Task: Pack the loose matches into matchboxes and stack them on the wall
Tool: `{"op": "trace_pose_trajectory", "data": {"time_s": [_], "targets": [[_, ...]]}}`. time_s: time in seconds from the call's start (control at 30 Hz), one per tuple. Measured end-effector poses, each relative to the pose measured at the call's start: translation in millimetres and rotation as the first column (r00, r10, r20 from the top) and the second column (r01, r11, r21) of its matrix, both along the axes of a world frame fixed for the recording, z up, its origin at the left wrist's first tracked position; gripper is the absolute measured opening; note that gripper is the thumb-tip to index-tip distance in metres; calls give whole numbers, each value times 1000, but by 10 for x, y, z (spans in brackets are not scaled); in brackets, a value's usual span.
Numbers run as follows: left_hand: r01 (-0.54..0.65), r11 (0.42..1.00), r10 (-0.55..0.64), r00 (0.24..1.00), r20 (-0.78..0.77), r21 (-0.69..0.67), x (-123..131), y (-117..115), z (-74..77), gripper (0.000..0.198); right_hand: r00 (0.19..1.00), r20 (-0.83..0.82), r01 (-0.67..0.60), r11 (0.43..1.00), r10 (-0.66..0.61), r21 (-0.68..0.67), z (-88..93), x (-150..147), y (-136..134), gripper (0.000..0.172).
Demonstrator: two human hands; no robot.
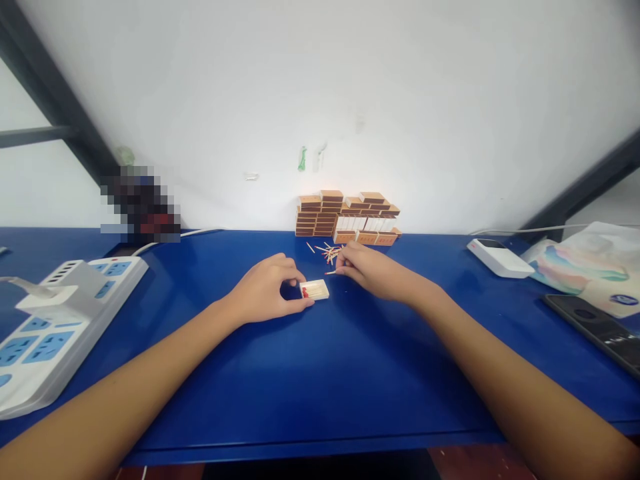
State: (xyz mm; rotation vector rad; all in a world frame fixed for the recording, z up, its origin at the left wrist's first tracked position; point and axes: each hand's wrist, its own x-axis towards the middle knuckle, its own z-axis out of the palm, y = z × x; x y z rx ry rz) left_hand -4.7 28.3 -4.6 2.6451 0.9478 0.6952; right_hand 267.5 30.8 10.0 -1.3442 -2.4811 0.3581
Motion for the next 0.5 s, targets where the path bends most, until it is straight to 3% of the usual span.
{"op": "trace_pose_trajectory", "data": {"time_s": [0.23,0.5], "targets": [[6,999,-7,1000,3,53,14,-15,-28,27,996,67,-71,994,65,83,16,-312,-285,9],[7,1000,-7,1000,7,27,32,-15,-9,26,999,-12,-38,999,39,36,112,-173,-205,12]]}}
